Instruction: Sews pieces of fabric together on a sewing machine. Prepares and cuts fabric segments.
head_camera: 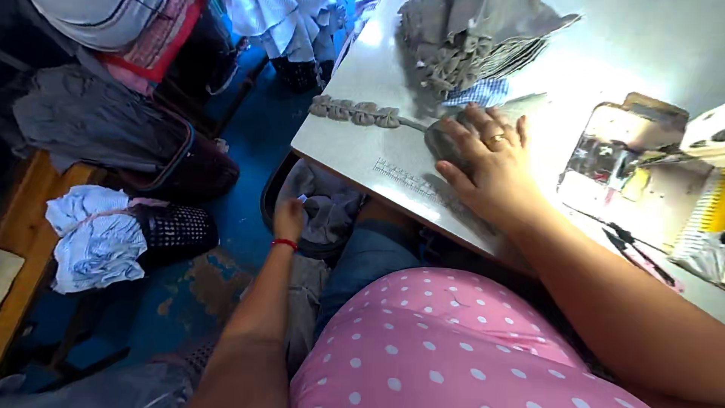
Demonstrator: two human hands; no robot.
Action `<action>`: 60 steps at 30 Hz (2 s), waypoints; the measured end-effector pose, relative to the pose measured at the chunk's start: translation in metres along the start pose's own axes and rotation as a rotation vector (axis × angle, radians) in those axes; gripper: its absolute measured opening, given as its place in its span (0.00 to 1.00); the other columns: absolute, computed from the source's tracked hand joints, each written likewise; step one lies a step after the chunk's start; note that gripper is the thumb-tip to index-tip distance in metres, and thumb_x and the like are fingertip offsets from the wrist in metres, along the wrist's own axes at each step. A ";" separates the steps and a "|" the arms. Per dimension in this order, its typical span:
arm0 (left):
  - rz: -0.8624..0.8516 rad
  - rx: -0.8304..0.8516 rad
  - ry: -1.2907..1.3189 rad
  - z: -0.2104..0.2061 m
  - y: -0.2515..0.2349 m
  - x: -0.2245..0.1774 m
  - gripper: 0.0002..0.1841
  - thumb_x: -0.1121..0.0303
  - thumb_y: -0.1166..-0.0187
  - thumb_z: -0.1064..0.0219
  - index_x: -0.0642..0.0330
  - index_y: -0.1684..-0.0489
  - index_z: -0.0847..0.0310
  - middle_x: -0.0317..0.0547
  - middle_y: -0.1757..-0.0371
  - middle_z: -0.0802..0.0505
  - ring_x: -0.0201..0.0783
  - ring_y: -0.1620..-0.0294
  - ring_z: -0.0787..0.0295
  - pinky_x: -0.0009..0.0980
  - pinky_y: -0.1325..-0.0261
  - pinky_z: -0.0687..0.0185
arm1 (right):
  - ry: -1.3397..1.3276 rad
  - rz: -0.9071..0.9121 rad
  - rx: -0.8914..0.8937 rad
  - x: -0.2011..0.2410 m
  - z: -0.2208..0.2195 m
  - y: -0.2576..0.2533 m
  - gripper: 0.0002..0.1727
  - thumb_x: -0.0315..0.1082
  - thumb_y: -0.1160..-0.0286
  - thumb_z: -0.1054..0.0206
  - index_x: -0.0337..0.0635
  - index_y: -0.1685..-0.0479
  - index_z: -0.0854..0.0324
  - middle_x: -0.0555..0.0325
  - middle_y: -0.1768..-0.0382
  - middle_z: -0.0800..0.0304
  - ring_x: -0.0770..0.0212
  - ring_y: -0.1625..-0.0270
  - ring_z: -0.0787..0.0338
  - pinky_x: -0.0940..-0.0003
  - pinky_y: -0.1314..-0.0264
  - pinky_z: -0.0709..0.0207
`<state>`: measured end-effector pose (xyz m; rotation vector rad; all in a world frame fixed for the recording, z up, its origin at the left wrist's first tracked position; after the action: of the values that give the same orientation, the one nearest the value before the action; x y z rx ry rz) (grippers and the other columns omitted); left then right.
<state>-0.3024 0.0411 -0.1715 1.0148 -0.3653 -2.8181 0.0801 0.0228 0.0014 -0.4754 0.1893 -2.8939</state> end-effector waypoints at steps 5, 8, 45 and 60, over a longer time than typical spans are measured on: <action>0.208 0.299 -0.075 -0.104 0.010 0.013 0.27 0.55 0.21 0.28 0.67 0.30 0.20 0.67 0.29 0.16 0.62 0.26 0.19 0.59 0.22 0.27 | -0.116 0.131 -0.178 0.011 0.029 0.062 0.22 0.43 0.17 0.39 0.40 0.34 0.13 0.38 0.27 0.18 0.37 0.18 0.27 0.39 0.15 0.38; 0.264 0.336 -0.183 -0.122 -0.002 -0.007 0.37 0.45 0.28 0.23 0.65 0.27 0.23 0.69 0.26 0.19 0.66 0.24 0.23 0.63 0.25 0.26 | -0.097 0.072 -0.214 0.001 0.028 0.111 0.16 0.40 0.18 0.36 0.43 0.42 0.09 0.40 0.37 0.12 0.39 0.24 0.21 0.44 0.20 0.33; 0.013 0.702 -0.733 -0.134 -0.006 -0.004 0.27 0.56 0.10 0.43 0.67 0.21 0.27 0.71 0.24 0.18 0.65 0.19 0.25 0.61 0.19 0.33 | 0.536 -1.036 -0.184 -0.191 0.142 0.309 0.14 0.33 0.16 0.37 0.35 0.45 0.10 0.30 0.42 0.12 0.27 0.35 0.15 0.27 0.35 0.24; 0.086 0.616 -0.663 -0.139 -0.016 -0.020 0.22 0.57 0.17 0.35 0.66 0.35 0.15 0.64 0.30 0.12 0.63 0.27 0.17 0.63 0.28 0.23 | 0.495 -0.840 -0.393 -0.143 0.149 0.284 0.16 0.35 0.21 0.34 0.37 0.42 0.09 0.23 0.40 0.16 0.17 0.32 0.22 0.19 0.32 0.35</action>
<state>-0.1986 0.0346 -0.2667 0.0543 -1.3574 -2.9305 0.3121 -0.2361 0.0538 0.1951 0.8175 -3.7647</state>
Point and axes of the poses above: each hand's wrist, its own y-axis away from the middle knuckle, its own z-axis out of the back of the hand, x = y × z, the point moved 3 cm from there along -y, towards the middle knuckle
